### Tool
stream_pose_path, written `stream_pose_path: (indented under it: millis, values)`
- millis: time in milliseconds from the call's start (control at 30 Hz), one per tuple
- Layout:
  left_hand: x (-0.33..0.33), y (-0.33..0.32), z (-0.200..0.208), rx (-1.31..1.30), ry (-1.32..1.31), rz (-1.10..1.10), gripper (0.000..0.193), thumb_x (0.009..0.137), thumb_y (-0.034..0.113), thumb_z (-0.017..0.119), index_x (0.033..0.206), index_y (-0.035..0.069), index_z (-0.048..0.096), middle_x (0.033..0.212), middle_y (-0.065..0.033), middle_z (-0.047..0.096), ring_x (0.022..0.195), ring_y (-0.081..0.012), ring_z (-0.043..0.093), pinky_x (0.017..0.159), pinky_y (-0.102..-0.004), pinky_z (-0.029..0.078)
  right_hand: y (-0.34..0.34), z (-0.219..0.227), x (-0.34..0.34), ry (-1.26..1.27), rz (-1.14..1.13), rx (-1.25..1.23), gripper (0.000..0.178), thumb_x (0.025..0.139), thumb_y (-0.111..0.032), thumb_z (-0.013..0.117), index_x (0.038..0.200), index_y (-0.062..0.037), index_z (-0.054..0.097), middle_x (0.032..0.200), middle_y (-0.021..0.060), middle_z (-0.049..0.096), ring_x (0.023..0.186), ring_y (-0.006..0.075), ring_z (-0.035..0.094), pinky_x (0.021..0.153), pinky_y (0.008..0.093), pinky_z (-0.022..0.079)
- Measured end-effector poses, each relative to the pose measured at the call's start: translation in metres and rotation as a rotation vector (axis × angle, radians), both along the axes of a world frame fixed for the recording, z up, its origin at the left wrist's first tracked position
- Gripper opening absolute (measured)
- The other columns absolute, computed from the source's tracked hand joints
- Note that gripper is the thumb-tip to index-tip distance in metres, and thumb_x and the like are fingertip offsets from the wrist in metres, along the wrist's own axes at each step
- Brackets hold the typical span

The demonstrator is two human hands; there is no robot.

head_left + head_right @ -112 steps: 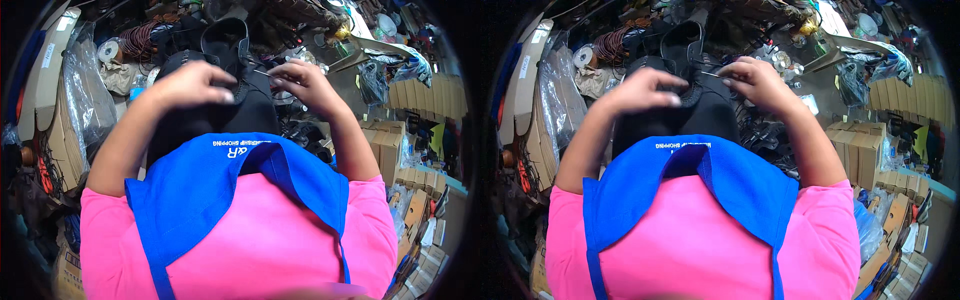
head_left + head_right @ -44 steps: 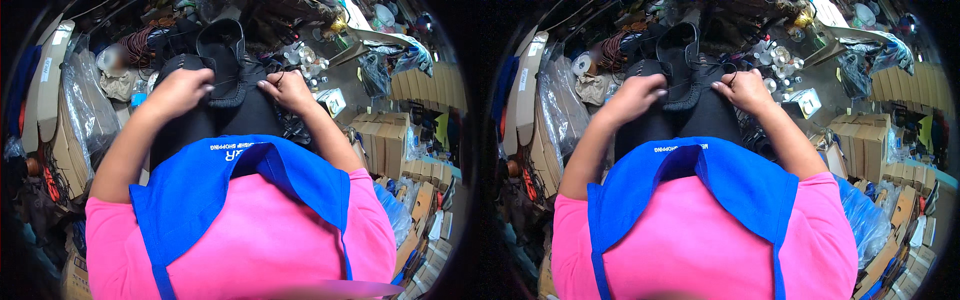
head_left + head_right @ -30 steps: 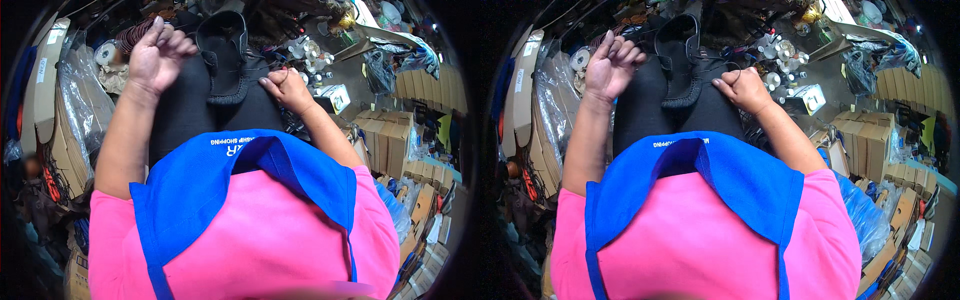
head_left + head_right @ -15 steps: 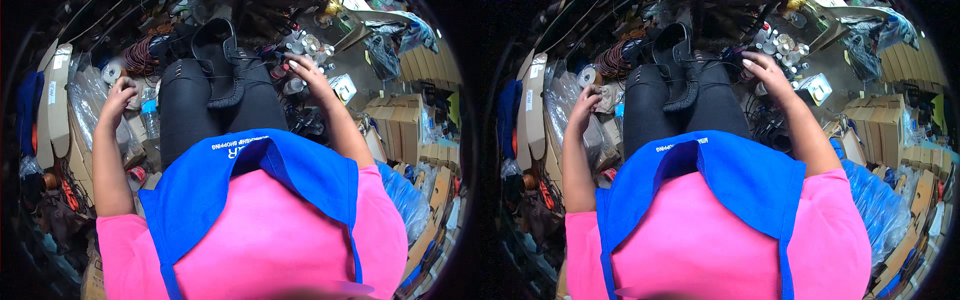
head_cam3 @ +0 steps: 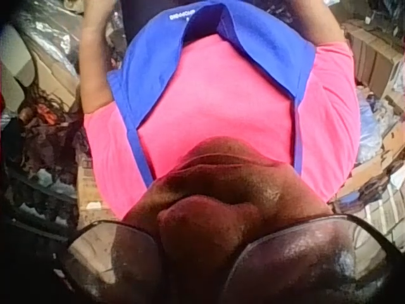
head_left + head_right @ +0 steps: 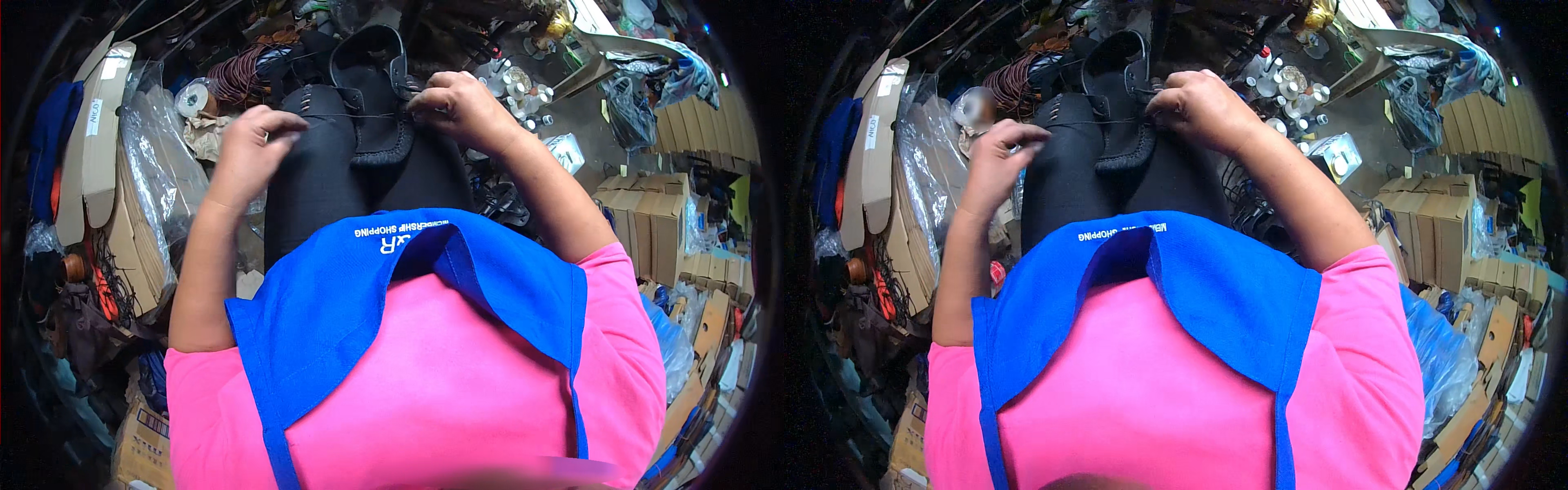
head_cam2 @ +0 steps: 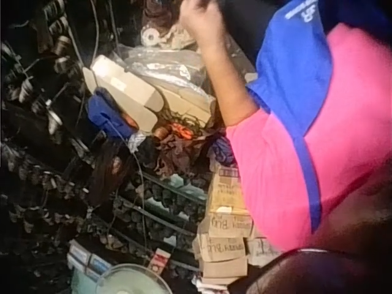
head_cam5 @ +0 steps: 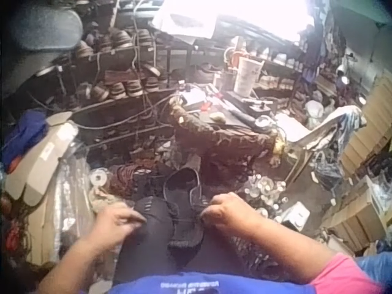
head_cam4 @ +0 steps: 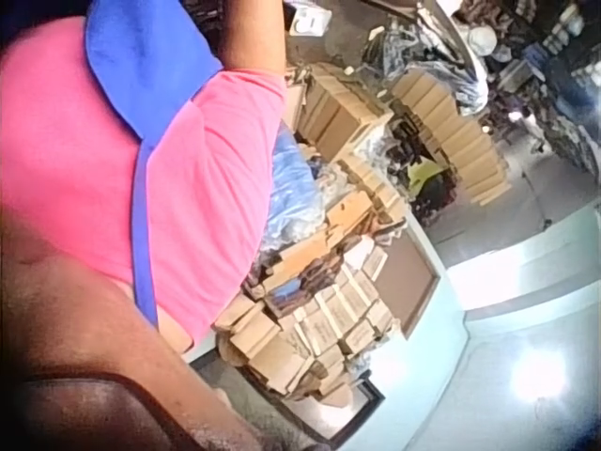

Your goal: Stitching the components of a black leather boot using thread.

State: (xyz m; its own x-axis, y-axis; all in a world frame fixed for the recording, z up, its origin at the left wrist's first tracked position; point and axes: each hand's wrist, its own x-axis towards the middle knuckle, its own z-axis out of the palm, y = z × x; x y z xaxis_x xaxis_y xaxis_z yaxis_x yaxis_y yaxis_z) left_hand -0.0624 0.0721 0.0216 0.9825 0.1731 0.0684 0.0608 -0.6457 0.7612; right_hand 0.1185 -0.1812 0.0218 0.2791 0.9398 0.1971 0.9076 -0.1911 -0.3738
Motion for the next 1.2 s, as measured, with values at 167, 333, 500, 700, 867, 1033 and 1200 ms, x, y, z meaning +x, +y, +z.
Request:
stream_pose_path:
  millis: [167,333,500,700,867,1033,1200]
  values:
    - [0.011,-0.035,-0.021,0.336,-0.132,-0.034,0.019,0.070,0.005,0.067,0.088,0.010,0.070,0.073,-0.0072,0.055,0.076,-0.0228,0.053,0.070,-0.0329,0.042,-0.009,-0.018,-0.011,0.010,-0.044,0.085,0.023,0.074,-0.010,0.067,0.096,-0.0130,0.067,0.079,0.0090,0.056,0.076,0.0297,0.055,0.068,0.0383,0.044]
    - [0.036,-0.043,-0.030,0.148,-0.238,-0.022,0.018,0.072,0.011,0.068,0.088,0.018,0.072,0.070,-0.0011,0.054,0.079,-0.0221,0.052,0.074,-0.0363,0.038,-0.009,-0.012,-0.006,0.186,-0.076,0.032,0.025,0.075,-0.004,0.064,0.099,-0.0127,0.068,0.081,0.0086,0.055,0.079,0.0257,0.056,0.071,0.0339,0.045]
    - [0.050,-0.042,-0.042,0.223,-0.309,-0.100,0.022,0.073,0.009,0.068,0.092,0.018,0.072,0.069,-0.0032,0.048,0.072,-0.0206,0.048,0.067,-0.0326,0.040,-0.008,-0.015,0.011,0.418,-0.092,-0.081,0.029,0.076,0.003,0.059,0.100,-0.0113,0.068,0.083,0.0063,0.054,0.083,0.0186,0.056,0.075,0.0285,0.046]
    - [0.052,-0.042,-0.047,0.242,-0.292,-0.112,0.021,0.073,0.010,0.068,0.092,0.020,0.072,0.068,-0.0019,0.048,0.073,-0.0199,0.047,0.067,-0.0328,0.038,-0.004,-0.017,0.019,0.565,-0.077,-0.111,0.034,0.075,0.006,0.055,0.100,-0.0120,0.070,0.083,0.0023,0.052,0.080,0.0134,0.053,0.072,0.0258,0.045]
    - [0.052,-0.041,-0.047,0.250,-0.260,-0.121,0.023,0.074,0.009,0.068,0.093,0.021,0.072,0.069,-0.0017,0.046,0.074,-0.0196,0.046,0.070,-0.0324,0.037,0.000,-0.010,0.019,0.652,-0.140,-0.184,0.040,0.071,0.006,0.052,0.100,-0.0140,0.070,0.086,0.0063,0.056,0.086,0.0180,0.056,0.083,0.0278,0.045]
    - [0.052,-0.039,-0.047,0.220,-0.247,-0.120,0.025,0.074,0.008,0.067,0.094,0.022,0.072,0.069,-0.0019,0.046,0.073,-0.0196,0.046,0.070,-0.0319,0.037,0.001,-0.009,0.019,0.644,-0.138,-0.196,0.039,0.072,0.005,0.052,0.100,-0.0136,0.070,0.085,0.0059,0.056,0.086,0.0180,0.056,0.083,0.0276,0.044]
    - [0.052,-0.040,-0.047,0.227,-0.254,-0.126,0.025,0.074,0.007,0.066,0.094,0.022,0.072,0.069,-0.0020,0.046,0.073,-0.0198,0.046,0.070,-0.0320,0.037,0.000,-0.010,0.020,0.646,-0.113,-0.178,0.036,0.073,0.004,0.054,0.099,-0.0138,0.070,0.085,0.0057,0.056,0.086,0.0181,0.056,0.083,0.0276,0.044]
